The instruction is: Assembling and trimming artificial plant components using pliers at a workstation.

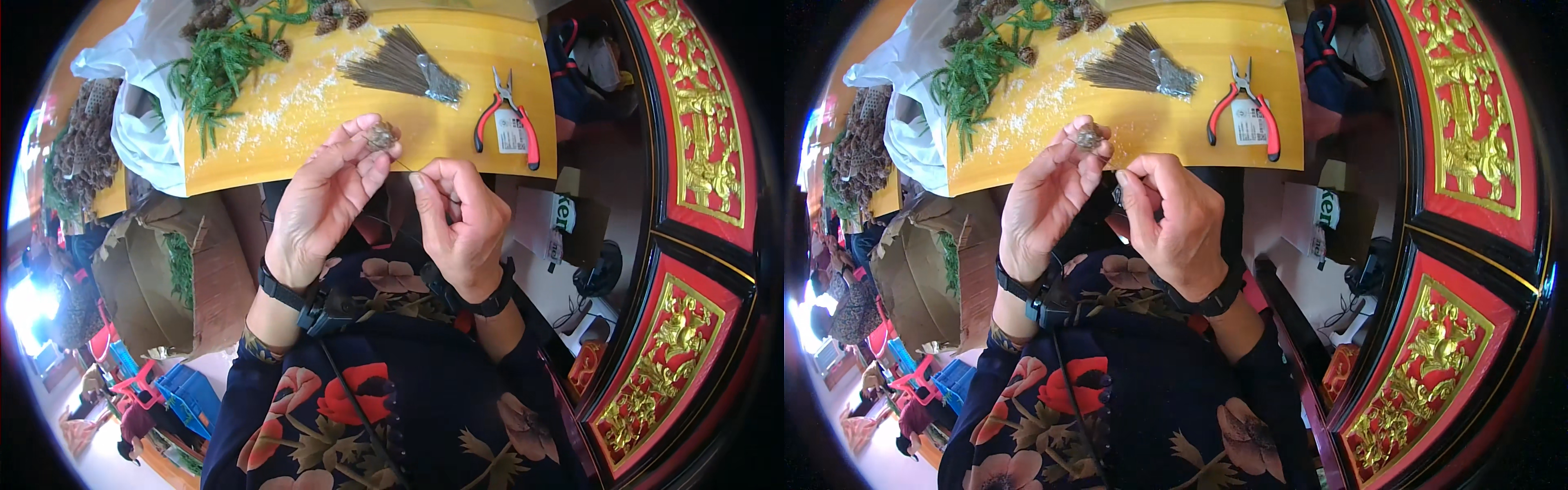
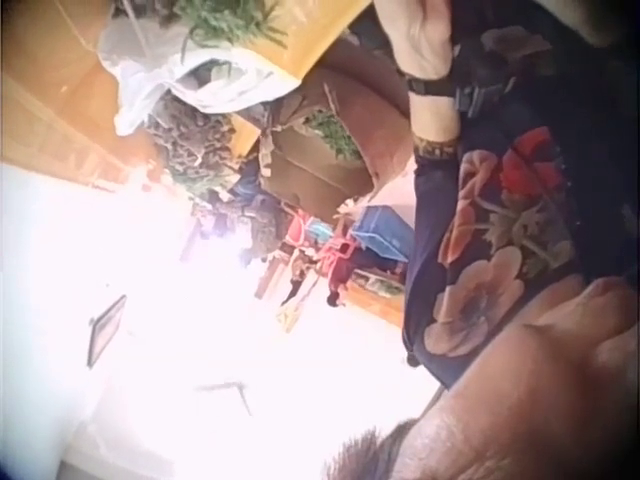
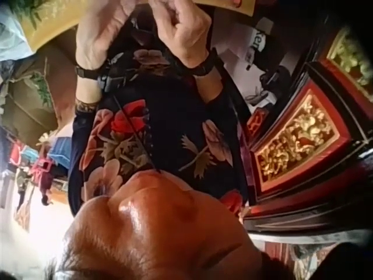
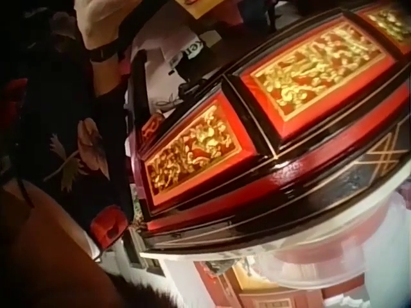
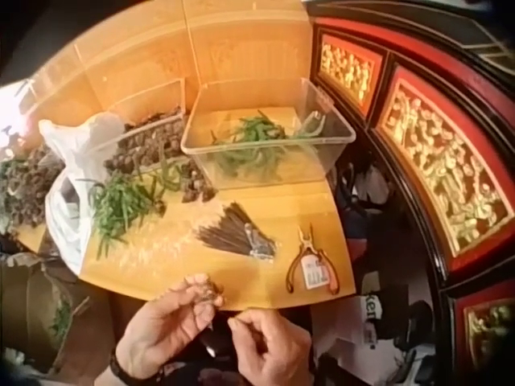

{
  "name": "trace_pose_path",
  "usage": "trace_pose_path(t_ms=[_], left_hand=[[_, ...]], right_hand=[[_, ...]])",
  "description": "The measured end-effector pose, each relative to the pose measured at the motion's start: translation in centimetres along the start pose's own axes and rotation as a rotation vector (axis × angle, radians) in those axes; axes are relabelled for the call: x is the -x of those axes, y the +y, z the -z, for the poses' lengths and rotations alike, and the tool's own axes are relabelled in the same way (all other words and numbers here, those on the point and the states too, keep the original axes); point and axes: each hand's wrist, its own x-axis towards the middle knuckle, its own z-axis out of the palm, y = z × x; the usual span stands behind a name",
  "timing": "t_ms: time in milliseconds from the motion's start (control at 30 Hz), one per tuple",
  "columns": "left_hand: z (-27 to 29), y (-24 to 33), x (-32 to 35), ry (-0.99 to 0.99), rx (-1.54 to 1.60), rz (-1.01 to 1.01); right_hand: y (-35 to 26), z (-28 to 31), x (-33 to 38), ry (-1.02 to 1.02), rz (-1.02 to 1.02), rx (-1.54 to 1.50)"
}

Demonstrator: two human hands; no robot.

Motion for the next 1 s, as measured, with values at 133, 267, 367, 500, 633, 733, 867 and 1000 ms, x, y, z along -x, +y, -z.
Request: trace_pose_path(t_ms=[133,267,367,500,633,733,867,1000], left_hand=[[0.2,-0.5,0.5,-0.029,0.056,-0.021],[-0.1,-0.9,1.1,-0.001,0.089,0.0],[0.0,-1.2,1.3,0.033,0.03,-0.027],[0.1,-1.7,1.3,0.015,-0.007,-0.048],[-0.3,-1.9,1.1,0.009,-0.007,-0.048],[-0.3,-2.0,0.9,0.01,0.0,-0.036],[-0.2,-2.0,0.8,0.017,0.017,-0.008],[-0.1,-2.2,0.7,0.055,0.035,0.014]], right_hand=[[0.0,0.4,0.3,-0.009,0.007,-0.025],[0.3,0.4,0.5,-0.011,0.031,-0.038],[0.5,0.2,0.6,-0.017,0.051,-0.035],[0.9,0.1,0.6,-0.02,0.077,-0.011],[1.2,0.1,0.5,0.0,0.08,-0.004],[1.5,0.2,0.4,0.008,0.088,-0.008],[1.8,0.3,0.3,0.0,0.094,0.006],[1.9,0.2,0.3,0.0,0.096,-0.016]])
